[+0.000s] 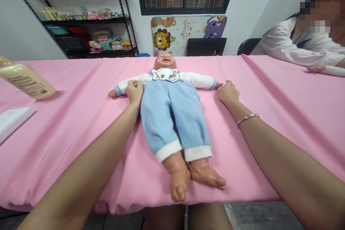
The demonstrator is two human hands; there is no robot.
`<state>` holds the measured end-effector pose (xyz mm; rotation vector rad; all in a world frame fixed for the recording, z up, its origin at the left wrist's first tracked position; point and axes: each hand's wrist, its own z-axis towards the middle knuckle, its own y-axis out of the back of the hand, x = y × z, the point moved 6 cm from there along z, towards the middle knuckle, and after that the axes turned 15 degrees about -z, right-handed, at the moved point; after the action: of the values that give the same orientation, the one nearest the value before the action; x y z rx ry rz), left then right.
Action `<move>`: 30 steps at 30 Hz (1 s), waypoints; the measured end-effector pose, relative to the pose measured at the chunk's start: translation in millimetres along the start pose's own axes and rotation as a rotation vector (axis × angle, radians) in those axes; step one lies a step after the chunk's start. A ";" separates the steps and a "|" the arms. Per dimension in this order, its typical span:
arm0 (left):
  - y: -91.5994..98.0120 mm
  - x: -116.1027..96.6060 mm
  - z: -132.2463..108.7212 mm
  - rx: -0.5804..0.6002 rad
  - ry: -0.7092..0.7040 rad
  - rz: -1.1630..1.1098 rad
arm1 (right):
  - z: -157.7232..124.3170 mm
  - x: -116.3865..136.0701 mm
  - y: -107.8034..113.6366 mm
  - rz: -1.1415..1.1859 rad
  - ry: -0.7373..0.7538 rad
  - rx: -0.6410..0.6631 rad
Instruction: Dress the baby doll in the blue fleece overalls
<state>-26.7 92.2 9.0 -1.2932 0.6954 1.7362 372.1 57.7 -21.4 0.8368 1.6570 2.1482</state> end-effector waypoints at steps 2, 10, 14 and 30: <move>0.0 0.5 0.8 0.022 0.021 -0.033 | 1.8 -2.6 1.2 0.047 -0.020 -0.008; 0.7 -0.4 -2.2 0.075 0.076 -0.131 | 4.5 -11.2 1.4 0.173 -0.072 -0.023; 0.6 -7.0 -6.0 0.090 0.020 -0.097 | 5.7 -12.5 0.4 0.193 -0.083 -0.026; -2.3 -14.9 -8.5 0.119 -0.038 -0.086 | 8.2 -11.9 -1.5 0.217 -0.078 -0.016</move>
<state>-18.9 82.0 20.6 -1.1891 0.7000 1.6214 386.3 57.8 -24.7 1.1261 1.5717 2.2336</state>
